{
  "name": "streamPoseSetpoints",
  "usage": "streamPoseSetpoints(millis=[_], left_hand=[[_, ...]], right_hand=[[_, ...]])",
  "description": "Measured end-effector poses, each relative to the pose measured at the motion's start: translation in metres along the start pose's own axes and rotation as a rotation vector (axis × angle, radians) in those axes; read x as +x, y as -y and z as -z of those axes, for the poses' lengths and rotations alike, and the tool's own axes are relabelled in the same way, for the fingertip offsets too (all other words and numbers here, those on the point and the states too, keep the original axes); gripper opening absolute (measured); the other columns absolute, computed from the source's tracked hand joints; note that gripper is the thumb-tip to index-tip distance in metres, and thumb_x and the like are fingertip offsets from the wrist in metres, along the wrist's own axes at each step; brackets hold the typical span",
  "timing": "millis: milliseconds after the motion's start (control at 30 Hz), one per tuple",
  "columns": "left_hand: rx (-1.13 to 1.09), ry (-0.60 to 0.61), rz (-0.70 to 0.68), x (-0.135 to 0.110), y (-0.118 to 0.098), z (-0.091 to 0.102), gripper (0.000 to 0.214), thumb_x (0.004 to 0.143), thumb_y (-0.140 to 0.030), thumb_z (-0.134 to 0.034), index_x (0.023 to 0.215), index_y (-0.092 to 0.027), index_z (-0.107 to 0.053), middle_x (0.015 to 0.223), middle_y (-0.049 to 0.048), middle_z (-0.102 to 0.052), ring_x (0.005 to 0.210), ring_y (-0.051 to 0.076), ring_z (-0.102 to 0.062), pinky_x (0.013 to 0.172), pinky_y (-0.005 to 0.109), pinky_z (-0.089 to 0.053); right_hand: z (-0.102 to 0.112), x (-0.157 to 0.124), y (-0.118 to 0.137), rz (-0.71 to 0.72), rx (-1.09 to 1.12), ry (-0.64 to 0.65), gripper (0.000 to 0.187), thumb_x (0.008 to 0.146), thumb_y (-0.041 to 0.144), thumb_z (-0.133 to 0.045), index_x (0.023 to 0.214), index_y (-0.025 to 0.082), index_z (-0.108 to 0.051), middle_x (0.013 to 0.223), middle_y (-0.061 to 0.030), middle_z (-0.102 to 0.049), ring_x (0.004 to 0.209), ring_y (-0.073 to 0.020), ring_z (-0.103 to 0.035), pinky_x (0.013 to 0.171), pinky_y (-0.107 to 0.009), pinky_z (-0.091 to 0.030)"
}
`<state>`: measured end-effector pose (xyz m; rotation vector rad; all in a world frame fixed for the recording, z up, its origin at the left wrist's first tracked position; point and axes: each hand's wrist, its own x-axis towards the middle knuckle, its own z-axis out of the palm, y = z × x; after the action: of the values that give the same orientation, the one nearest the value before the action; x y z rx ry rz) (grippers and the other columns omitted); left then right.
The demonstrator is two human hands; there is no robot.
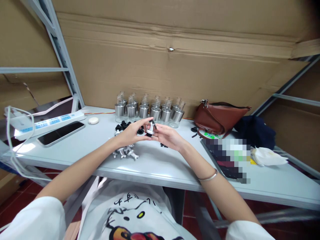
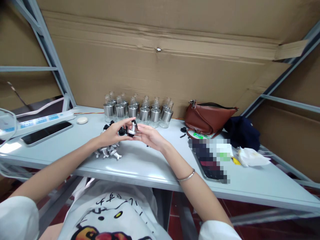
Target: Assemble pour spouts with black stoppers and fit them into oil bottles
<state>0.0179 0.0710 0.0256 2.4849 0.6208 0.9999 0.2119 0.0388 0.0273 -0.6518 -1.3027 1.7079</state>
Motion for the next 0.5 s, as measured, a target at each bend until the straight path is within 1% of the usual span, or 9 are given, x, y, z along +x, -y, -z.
streamPoseSetpoints(millis=[133, 200, 233, 267, 300, 333, 433, 467, 500], left_hand=[[-0.004, 0.000, 0.006, 0.000, 0.001, -0.001, 0.070, 0.077, -0.040, -0.066, 0.137, -0.020, -0.036, 0.104, 0.0062, -0.061, 0.092, 0.018, -0.057, 0.090, 0.033, -0.044], [-0.002, -0.010, -0.004, 0.001, 0.002, 0.000, 0.066, 0.080, -0.039, -0.063, 0.137, -0.020, -0.036, 0.105, 0.0066, -0.061, 0.092, 0.018, -0.057, 0.089, 0.033, -0.044], [0.007, -0.021, -0.006, 0.001, 0.002, 0.000, 0.063, 0.081, -0.039, -0.062, 0.136, -0.020, -0.037, 0.106, 0.0067, -0.061, 0.092, 0.018, -0.056, 0.089, 0.032, -0.043], [0.019, -0.035, -0.002, 0.001, 0.002, 0.001, 0.059, 0.082, -0.038, -0.060, 0.134, -0.020, -0.039, 0.107, 0.0067, -0.061, 0.092, 0.017, -0.056, 0.089, 0.032, -0.043], [0.033, -0.056, 0.005, 0.001, 0.002, 0.001, 0.054, 0.084, -0.038, -0.058, 0.132, -0.021, -0.040, 0.107, 0.0066, -0.061, 0.092, 0.017, -0.056, 0.089, 0.032, -0.043], [0.046, -0.080, 0.014, 0.002, 0.001, 0.002, 0.050, 0.084, -0.038, -0.057, 0.129, -0.021, -0.042, 0.107, 0.0063, -0.060, 0.092, 0.017, -0.055, 0.089, 0.032, -0.043], [0.058, -0.148, 0.030, 0.002, 0.000, 0.004, 0.040, 0.087, -0.036, -0.053, 0.123, -0.020, -0.046, 0.104, 0.0056, -0.060, 0.090, 0.016, -0.055, 0.087, 0.031, -0.043], [0.058, -0.162, 0.031, 0.002, 0.000, 0.004, 0.038, 0.087, -0.035, -0.052, 0.121, -0.019, -0.046, 0.103, 0.0054, -0.059, 0.089, 0.015, -0.055, 0.085, 0.030, -0.043], [0.060, -0.170, 0.032, 0.002, 0.000, 0.004, 0.036, 0.087, -0.035, -0.051, 0.120, -0.019, -0.047, 0.102, 0.0053, -0.059, 0.088, 0.015, -0.055, 0.084, 0.030, -0.044]], right_hand=[[-0.002, 0.000, -0.001, 0.021, -0.049, -0.022, 0.032, 0.067, 0.038, -0.072, 0.091, 0.017, -0.065, 0.100, -0.0099, -0.068, 0.089, -0.0196, -0.063, 0.079, -0.035, -0.052], [-0.001, 0.001, 0.000, 0.039, -0.117, -0.030, 0.030, 0.070, 0.040, -0.068, 0.088, 0.017, -0.061, 0.094, -0.0089, -0.068, 0.082, -0.0185, -0.063, 0.074, -0.034, -0.052], [0.002, 0.002, 0.001, 0.062, -0.162, -0.052, 0.027, 0.072, 0.041, -0.064, 0.086, 0.018, -0.059, 0.091, -0.0081, -0.067, 0.078, -0.0178, -0.063, 0.072, -0.033, -0.052], [0.005, 0.004, 0.004, 0.102, -0.210, -0.102, 0.025, 0.075, 0.042, -0.058, 0.082, 0.018, -0.056, 0.087, -0.0072, -0.067, 0.074, -0.0170, -0.062, 0.069, -0.032, -0.051], [0.010, 0.006, 0.007, 0.155, -0.258, -0.183, 0.025, 0.077, 0.044, -0.052, 0.078, 0.019, -0.053, 0.083, -0.0064, -0.065, 0.071, -0.0165, -0.061, 0.067, -0.031, -0.050], [0.016, 0.008, 0.012, 0.222, -0.305, -0.295, 0.028, 0.079, 0.046, -0.046, 0.073, 0.020, -0.049, 0.079, -0.0057, -0.064, 0.068, -0.0161, -0.060, 0.064, -0.030, -0.049], [0.041, 0.015, 0.031, 0.440, -0.473, -0.715, 0.037, 0.084, 0.051, -0.028, 0.066, 0.021, -0.041, 0.072, -0.0051, -0.059, 0.066, -0.0164, -0.057, 0.063, -0.029, -0.046], [0.051, 0.018, 0.039, 0.506, -0.569, -0.837, 0.039, 0.085, 0.052, -0.027, 0.067, 0.021, -0.042, 0.073, -0.0050, -0.058, 0.069, -0.0169, -0.056, 0.067, -0.030, -0.046], [0.061, 0.020, 0.046, 0.558, -0.692, -0.962, 0.037, 0.084, 0.052, -0.032, 0.069, 0.021, -0.043, 0.075, -0.0048, -0.057, 0.073, -0.0174, -0.055, 0.072, -0.031, -0.045]])
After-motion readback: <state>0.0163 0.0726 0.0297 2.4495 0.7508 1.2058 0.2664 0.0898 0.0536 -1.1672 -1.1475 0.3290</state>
